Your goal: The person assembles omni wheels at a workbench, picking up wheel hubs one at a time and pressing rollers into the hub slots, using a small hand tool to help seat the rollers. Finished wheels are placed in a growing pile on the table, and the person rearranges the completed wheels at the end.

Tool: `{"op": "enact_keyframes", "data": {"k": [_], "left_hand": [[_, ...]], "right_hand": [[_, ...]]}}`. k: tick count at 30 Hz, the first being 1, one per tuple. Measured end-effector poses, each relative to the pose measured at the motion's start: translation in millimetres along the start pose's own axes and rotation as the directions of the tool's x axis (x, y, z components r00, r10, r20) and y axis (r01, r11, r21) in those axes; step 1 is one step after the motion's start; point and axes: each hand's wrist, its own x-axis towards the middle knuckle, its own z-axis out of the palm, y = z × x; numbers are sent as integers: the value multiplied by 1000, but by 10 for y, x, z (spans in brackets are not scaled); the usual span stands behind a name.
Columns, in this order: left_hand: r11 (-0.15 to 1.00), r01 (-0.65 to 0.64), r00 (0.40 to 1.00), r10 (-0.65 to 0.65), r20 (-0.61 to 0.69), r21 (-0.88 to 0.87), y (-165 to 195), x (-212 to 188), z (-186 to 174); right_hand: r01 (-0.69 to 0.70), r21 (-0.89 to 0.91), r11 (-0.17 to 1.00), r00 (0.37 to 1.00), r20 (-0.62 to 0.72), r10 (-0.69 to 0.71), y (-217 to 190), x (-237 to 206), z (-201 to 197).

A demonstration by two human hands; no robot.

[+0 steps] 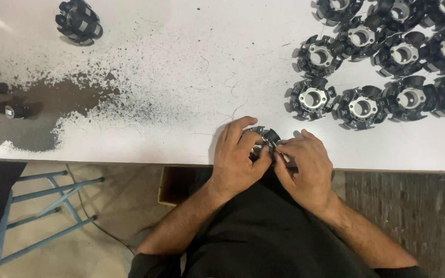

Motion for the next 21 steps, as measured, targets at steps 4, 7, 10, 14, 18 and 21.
{"op": "enact_keyframes", "data": {"k": [4,7,10,14,18,21], "left_hand": [[999,7,999,-8,44,36,27,15,-50],[998,59,995,-58,77,-7,5,51,-69],[996,50,997,-46,56,-75,-4,58,-91],[994,-100,995,99,32,50,12,55,-115],[998,-69,990,69,122,-4,43,60,-116],[999,-32,992,33,119,-9,42,72,-82]], "right_hand": [[11,-28,1000,1000,1,-11,9,-11,24],[16,-26,1000,1000,-16,-17,-4,-2,28],[28,-12,1000,999,-18,-28,-17,23,6],[18,-17,1000,999,38,-18,-47,63,-36],[-7,-25,1000,997,72,9,-62,115,-72],[-21,26,999,999,46,20,-65,124,-82]]}}
